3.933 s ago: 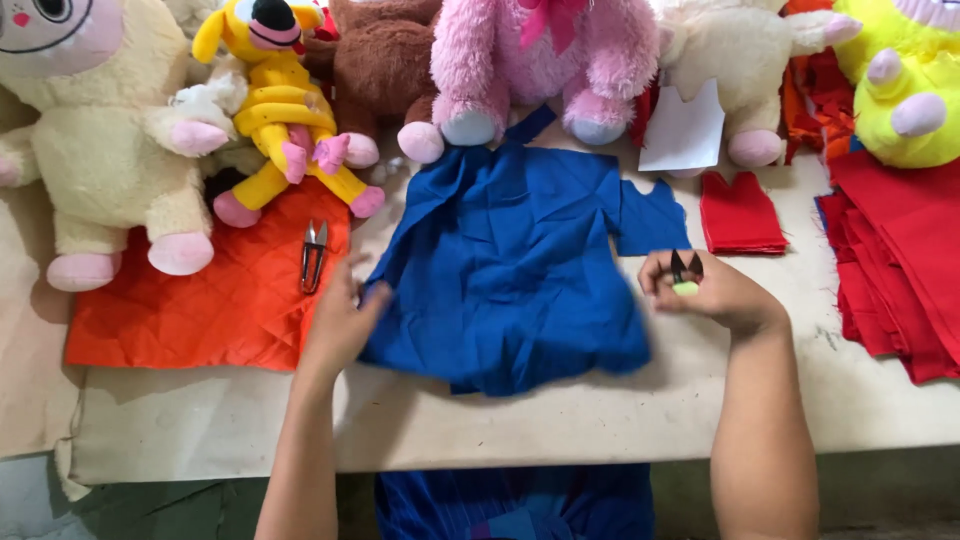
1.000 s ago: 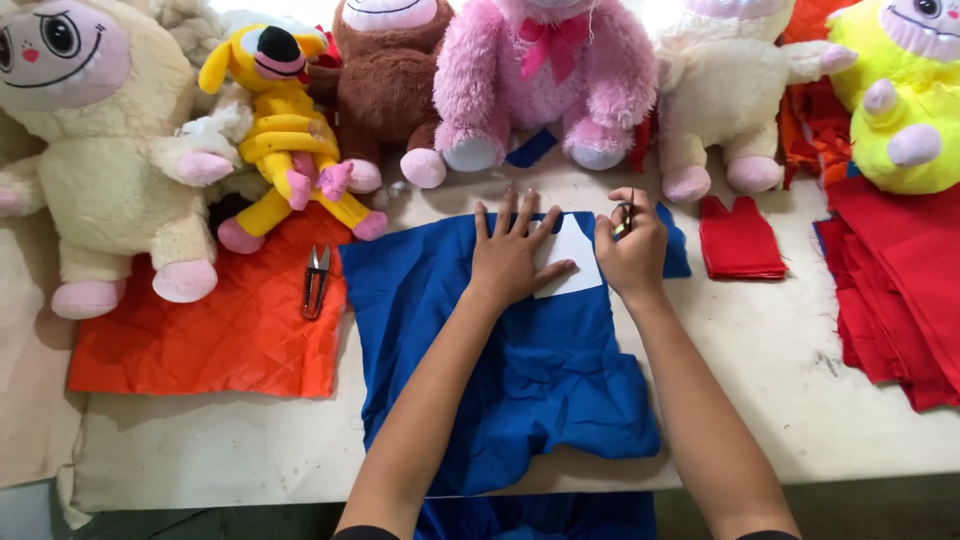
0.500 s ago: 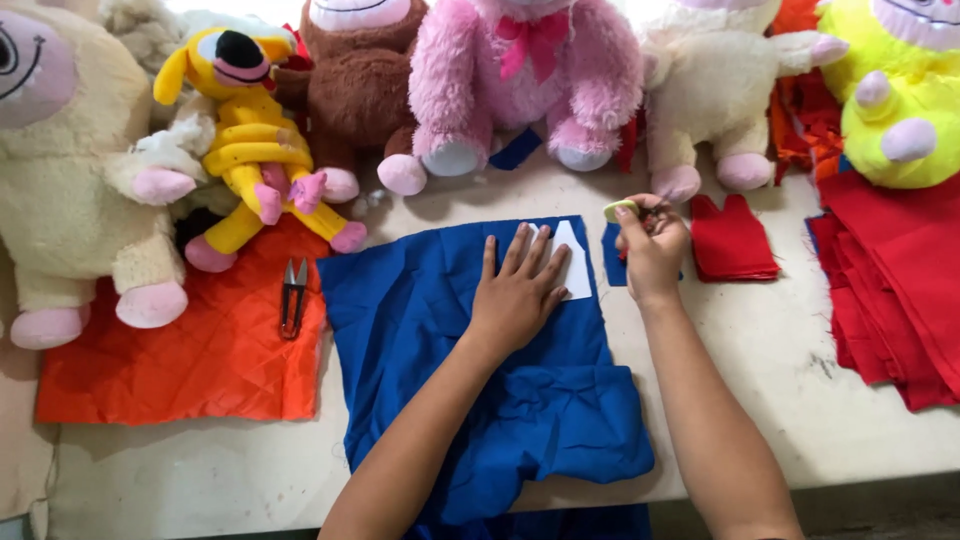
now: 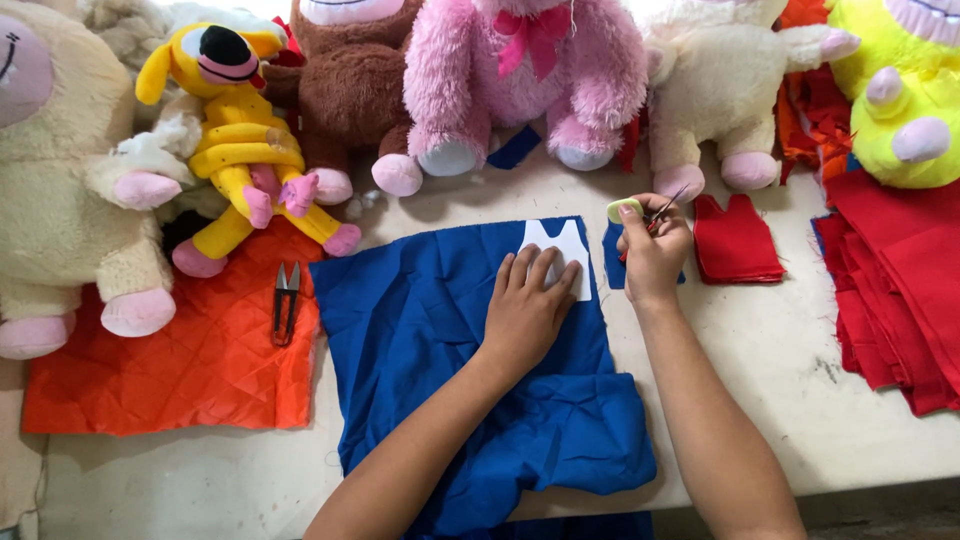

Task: Tracing a paper pattern onto blue fabric and cutting out the shape using small snips

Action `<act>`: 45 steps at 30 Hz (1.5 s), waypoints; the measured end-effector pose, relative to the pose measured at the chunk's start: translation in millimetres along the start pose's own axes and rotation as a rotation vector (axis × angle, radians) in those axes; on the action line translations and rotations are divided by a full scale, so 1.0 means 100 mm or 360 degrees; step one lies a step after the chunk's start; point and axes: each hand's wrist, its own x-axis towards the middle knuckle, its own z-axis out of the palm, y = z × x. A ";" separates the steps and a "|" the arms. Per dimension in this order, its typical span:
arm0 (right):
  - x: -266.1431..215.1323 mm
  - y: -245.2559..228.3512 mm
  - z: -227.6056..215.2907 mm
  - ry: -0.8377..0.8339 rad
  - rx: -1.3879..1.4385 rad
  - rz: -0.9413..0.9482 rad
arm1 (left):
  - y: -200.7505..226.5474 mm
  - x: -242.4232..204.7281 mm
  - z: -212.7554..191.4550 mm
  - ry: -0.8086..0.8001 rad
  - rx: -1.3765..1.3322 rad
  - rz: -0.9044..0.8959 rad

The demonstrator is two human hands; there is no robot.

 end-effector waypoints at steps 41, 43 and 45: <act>0.00 0.13 0.00 -0.0034 -0.0235 -0.0059 | 0.31 -0.07 0.13 0.0426 0.0316 0.0150; -0.01 0.12 0.00 -0.0029 -0.0241 -0.0043 | 0.37 -0.09 0.04 0.0422 0.0329 0.0143; -0.02 0.17 -0.02 -0.0019 -0.0220 -0.0079 | 0.36 -0.11 0.08 0.0208 0.0210 0.0109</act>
